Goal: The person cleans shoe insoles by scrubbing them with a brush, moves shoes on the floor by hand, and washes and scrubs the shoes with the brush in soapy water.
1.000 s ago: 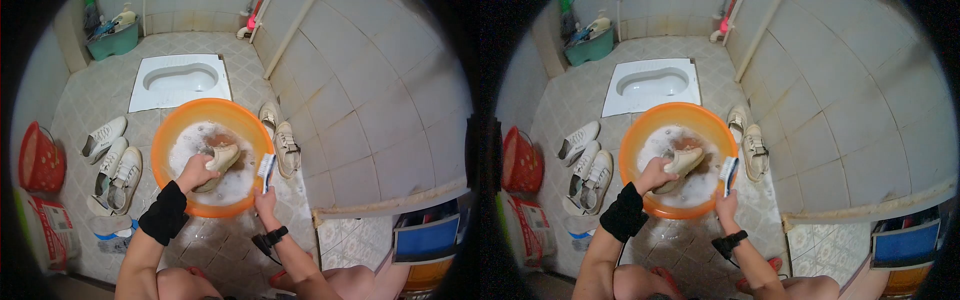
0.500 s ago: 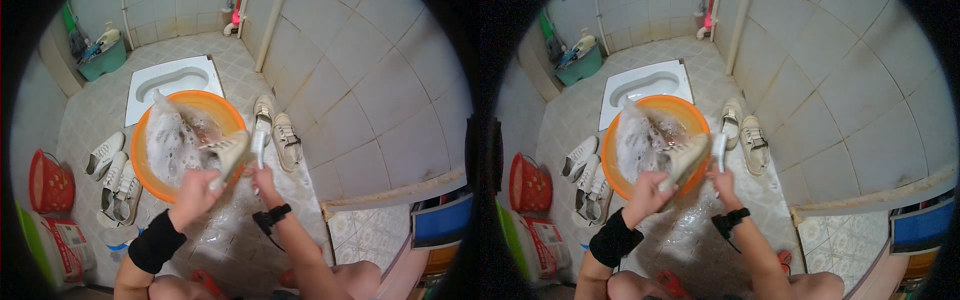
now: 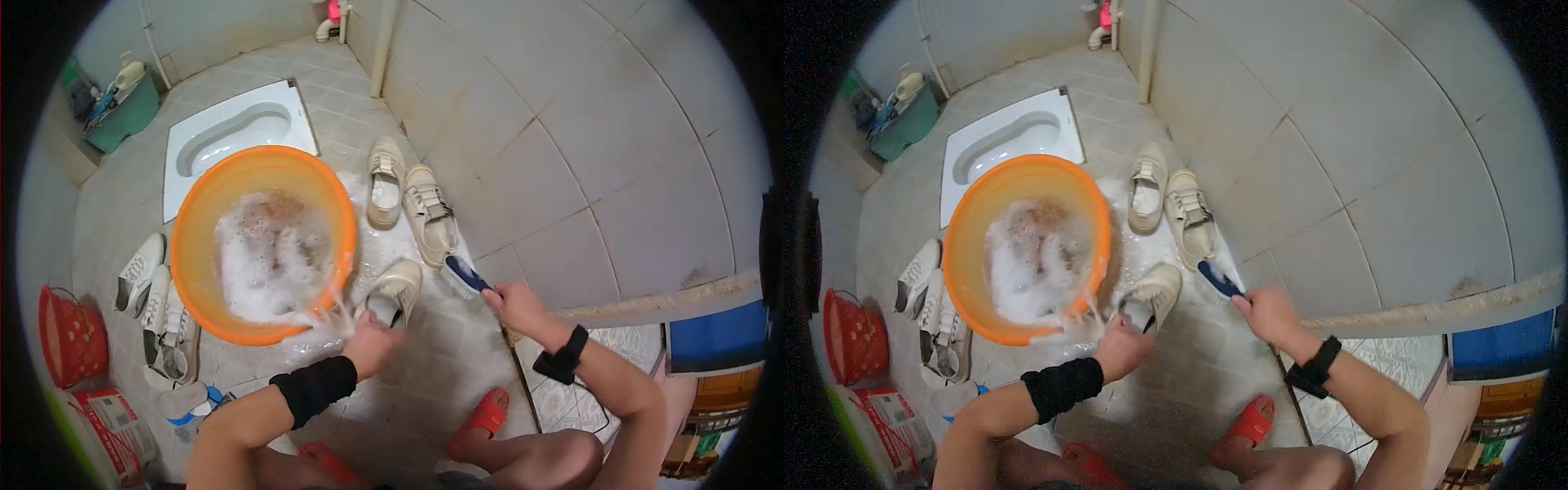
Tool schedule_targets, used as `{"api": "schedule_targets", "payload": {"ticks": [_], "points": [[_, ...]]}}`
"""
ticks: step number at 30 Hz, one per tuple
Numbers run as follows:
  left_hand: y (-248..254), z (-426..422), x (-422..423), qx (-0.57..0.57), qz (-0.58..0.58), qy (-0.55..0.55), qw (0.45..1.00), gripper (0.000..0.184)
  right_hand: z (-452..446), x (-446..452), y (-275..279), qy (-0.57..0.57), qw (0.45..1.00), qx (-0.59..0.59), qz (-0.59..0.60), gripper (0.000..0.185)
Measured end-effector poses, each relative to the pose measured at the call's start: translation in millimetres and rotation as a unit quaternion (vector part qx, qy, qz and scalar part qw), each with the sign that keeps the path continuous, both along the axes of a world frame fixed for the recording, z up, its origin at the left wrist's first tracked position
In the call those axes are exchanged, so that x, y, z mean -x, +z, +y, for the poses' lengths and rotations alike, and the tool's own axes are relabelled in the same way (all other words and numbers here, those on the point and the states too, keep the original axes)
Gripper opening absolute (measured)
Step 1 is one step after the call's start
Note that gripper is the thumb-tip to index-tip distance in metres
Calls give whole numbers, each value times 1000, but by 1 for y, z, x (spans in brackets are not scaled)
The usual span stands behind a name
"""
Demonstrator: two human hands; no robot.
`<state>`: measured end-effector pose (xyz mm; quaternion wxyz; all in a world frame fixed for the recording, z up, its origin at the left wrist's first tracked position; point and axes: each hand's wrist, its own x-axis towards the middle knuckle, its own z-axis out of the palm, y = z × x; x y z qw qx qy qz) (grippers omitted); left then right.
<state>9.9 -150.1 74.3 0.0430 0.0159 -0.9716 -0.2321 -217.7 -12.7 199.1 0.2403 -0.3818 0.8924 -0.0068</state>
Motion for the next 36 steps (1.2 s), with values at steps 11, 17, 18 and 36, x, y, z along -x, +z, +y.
{"api": "schedule_targets", "payload": {"ticks": [11,17,18,36], "points": [[-44,18,9,-680,-134,431,578,48,2,-55,-116,100,957,245,-119,34],[-108,33,-13,-734,11,524,432,23,-3,-11,-206,98,966,220,-95,49],[-108,35,-13,-716,2,543,439,24,-10,-5,-202,100,964,227,-99,49],[95,-83,5,-277,-402,119,865,33,-8,-64,-152,208,961,175,-58,44]]}}
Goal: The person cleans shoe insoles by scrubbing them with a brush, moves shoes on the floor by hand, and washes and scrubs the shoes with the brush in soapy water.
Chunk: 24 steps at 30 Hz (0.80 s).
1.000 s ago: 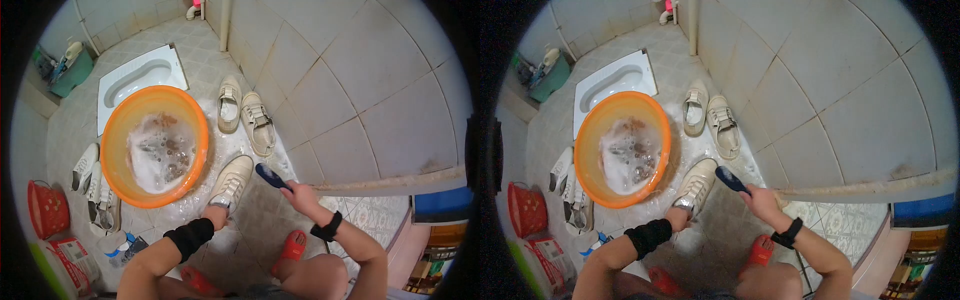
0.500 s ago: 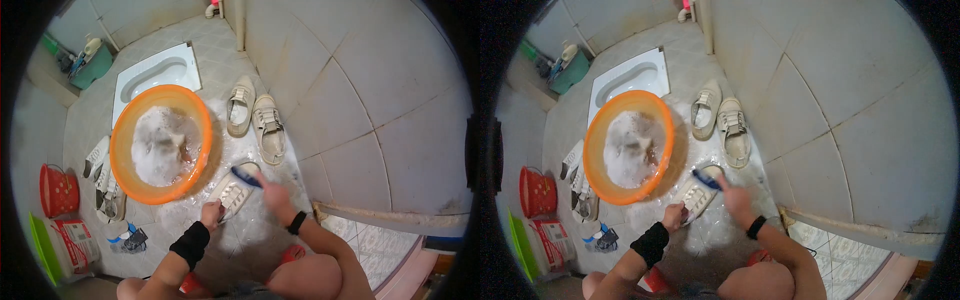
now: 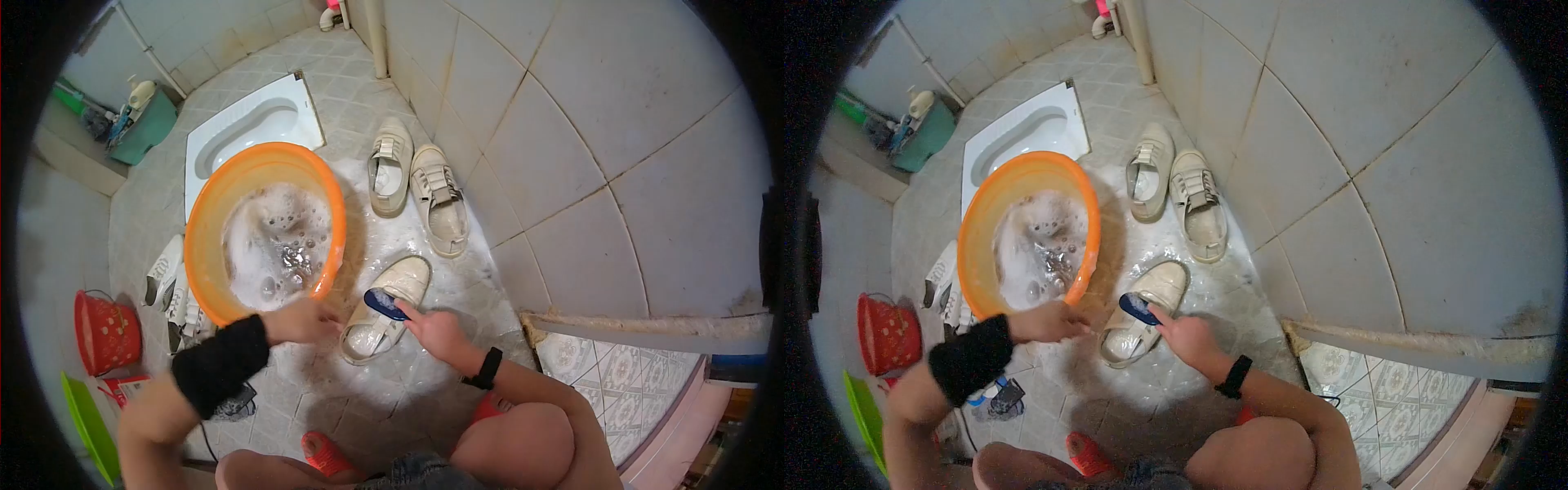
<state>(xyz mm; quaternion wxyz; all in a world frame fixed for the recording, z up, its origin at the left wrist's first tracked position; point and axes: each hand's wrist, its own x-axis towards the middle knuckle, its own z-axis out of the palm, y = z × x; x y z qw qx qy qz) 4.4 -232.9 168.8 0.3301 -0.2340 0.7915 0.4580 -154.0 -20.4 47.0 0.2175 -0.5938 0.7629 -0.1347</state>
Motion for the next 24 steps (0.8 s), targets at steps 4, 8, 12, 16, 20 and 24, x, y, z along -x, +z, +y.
{"api": "schedule_targets", "payload": {"ticks": [4,8,12,16,20,24], "points": [[79,-39,4,22,-71,83,994,33,-5,1,1,-15,998,-7,-65,43],[156,-65,37,15,-115,105,988,35,-13,3,8,-42,982,-31,-181,41],[178,-62,77,56,-46,125,990,32,-11,2,1,-29,981,-28,-191,41],[35,-16,65,242,84,-115,960,26,-14,12,7,-39,994,-55,-81,40],[-77,98,32,340,40,-75,936,68,-11,32,-14,-53,997,53,8,47],[-114,132,20,359,17,-25,933,73,-4,4,-5,56,996,-62,10,57]]}}
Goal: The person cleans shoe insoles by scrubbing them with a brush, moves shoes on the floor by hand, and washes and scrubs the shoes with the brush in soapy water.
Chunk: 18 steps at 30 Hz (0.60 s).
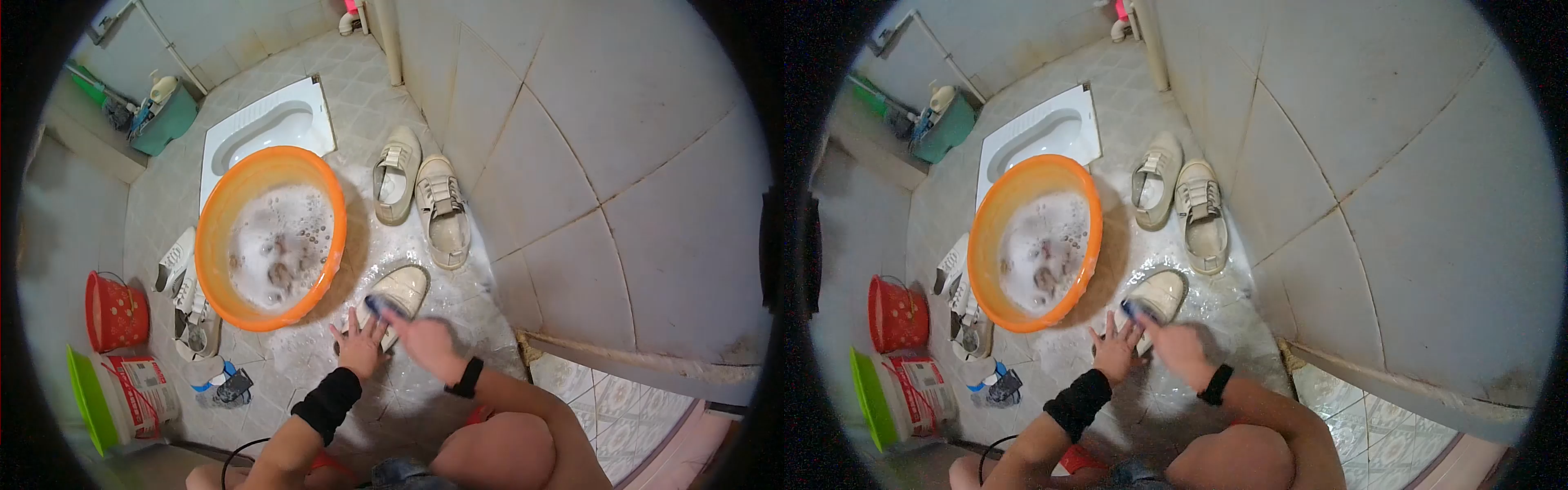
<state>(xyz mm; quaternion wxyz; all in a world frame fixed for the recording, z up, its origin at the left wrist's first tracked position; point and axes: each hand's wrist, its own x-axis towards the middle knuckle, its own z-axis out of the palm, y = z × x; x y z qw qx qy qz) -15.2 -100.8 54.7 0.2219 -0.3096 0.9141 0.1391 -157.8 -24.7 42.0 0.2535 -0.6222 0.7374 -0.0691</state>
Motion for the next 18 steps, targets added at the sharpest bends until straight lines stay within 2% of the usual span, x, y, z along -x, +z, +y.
{"api": "schedule_targets", "payload": {"ticks": [2,3,4,5,7,8,9,10,12,13,15,17,18], "points": [[-9,6,-4,-12,-98,14,995,70,5,3,-9,21,998,38,49,55],[-13,5,-6,-14,-100,12,995,70,11,5,-13,36,992,77,94,53],[-15,3,-8,-26,-67,20,997,68,2,28,-11,-2,992,96,86,53],[-15,-1,-9,-36,-34,27,998,67,-8,41,-8,-5,992,96,87,53],[-11,-1,-7,-31,-45,22,998,64,-21,54,-2,-84,990,78,85,53],[-8,-1,-7,-36,-47,25,998,63,-19,50,4,-89,990,65,87,50],[-7,-1,-6,-41,-48,27,998,61,-11,28,-12,-91,989,68,94,50],[-12,-3,-7,-41,-42,23,998,61,0,-6,-43,-119,991,19,63,49],[-24,-3,-11,-43,-138,-1,989,60,1,-1,-10,25,999,-29,24,48],[-26,0,-15,-50,-139,-4,989,60,1,1,7,94,994,-51,-5,47],[-17,1,-15,-29,-13,29,999,59,-12,45,-8,-95,991,64,67,48],[-15,-1,-16,-21,-10,18,1000,58,-15,42,-1,-101,991,56,62,52],[-19,0,-19,-17,3,16,1000,58,-7,23,-3,-65,996,31,52,54]]}}
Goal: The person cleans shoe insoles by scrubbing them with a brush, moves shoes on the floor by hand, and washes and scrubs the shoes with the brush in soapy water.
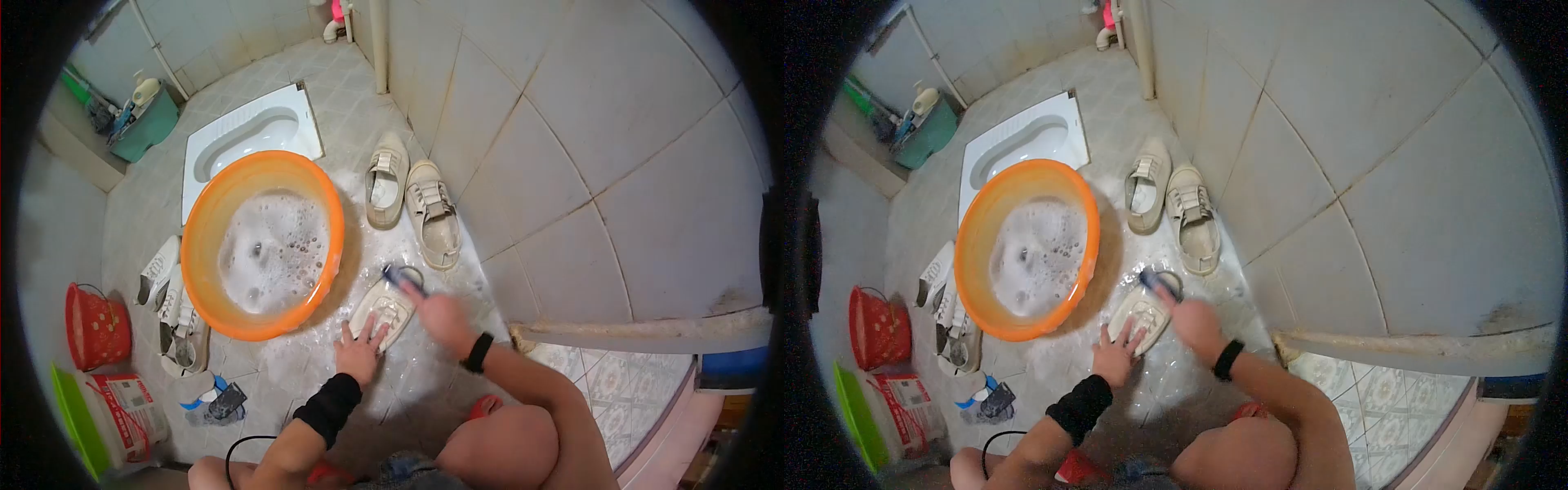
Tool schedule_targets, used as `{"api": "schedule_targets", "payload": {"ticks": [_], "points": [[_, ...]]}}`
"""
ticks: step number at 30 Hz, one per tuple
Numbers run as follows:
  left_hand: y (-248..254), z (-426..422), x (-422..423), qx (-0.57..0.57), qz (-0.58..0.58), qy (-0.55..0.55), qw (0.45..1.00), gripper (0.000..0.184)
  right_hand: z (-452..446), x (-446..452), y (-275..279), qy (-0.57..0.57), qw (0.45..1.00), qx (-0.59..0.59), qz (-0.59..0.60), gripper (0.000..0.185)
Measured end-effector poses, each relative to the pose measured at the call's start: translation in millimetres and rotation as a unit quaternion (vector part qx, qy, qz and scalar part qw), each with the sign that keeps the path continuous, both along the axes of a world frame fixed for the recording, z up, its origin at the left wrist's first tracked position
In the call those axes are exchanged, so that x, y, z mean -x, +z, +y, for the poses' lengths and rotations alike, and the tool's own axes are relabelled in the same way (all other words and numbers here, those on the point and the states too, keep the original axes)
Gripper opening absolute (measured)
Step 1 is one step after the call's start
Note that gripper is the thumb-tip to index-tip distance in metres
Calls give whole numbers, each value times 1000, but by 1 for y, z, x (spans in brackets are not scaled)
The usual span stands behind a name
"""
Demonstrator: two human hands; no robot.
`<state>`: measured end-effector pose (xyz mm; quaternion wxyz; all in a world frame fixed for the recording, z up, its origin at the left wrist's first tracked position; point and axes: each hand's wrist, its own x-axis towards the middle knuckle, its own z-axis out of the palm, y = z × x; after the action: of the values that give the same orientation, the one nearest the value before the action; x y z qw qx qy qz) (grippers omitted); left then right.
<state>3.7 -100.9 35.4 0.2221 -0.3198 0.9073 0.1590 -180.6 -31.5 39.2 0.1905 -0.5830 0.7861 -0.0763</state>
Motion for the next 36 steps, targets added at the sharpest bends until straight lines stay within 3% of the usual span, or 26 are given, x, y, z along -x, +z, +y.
{"api": "schedule_targets", "payload": {"ticks": [2,5,6,9,11,12,14,15,16,17,18,21,25,26,27,28,29,30,32,33,35,36], "points": [[-4,-1,-1,0,18,1,1000,58,4,-7,3,37,999,-32,-7,56],[-6,5,-7,16,27,3,1000,57,10,-2,18,43,999,30,-15,55],[-4,4,-6,11,29,4,1000,57,-5,8,11,5,999,-32,-2,57],[-6,-2,-4,16,37,-3,999,55,0,-10,16,18,998,-30,57,56],[-10,-3,-3,-2,-59,-24,998,56,23,-35,-34,57,997,-38,41,53],[-10,-4,-3,-2,-57,-22,998,56,35,-38,-79,36,978,159,133,52],[-9,2,-8,28,48,-4,998,57,31,-22,-75,15,915,344,213,52],[-8,4,-8,27,46,-6,999,57,0,11,-19,-9,980,164,115,49],[-6,3,-6,22,38,-6,999,57,-17,28,13,-33,999,-20,11,49],[-3,0,-5,20,31,-7,999,58,-13,21,11,-37,999,-16,9,49],[-4,-3,-5,26,34,-10,999,58,-8,9,7,-101,992,-25,-77,42],[-10,-3,-4,-5,22,2,1000,59,-13,-27,24,-137,966,-196,-99,76],[-5,0,-5,13,19,-12,1000,59,-7,3,8,-76,986,-9,-147,78],[-4,0,-4,6,20,-7,1000,59,-9,0,9,-87,985,-27,-144,75],[-3,-1,-3,-1,25,-1,1000,58,-1,-12,-11,-66,991,-31,-114,51],[-5,-4,-1,2,28,-4,1000,58,8,-23,-32,-45,995,-34,-84,39],[-10,-6,-2,-6,-30,-23,999,59,17,-35,-53,-25,998,-36,-54,48],[-13,-5,-2,-16,-88,-40,995,59,21,-53,-67,-71,990,121,21,49],[-6,0,-2,-7,-32,-20,999,59,6,-17,-27,16,998,-53,-8,47],[-3,0,-3,10,24,-9,1000,59,-5,7,-11,13,998,-54,-10,47],[-3,1,-5,17,15,-20,1000,59,-15,29,9,-26,998,51,23,45],[-3,1,-4,16,14,-20,1000,59,-16,17,18,-42,998,16,43,44]]}}
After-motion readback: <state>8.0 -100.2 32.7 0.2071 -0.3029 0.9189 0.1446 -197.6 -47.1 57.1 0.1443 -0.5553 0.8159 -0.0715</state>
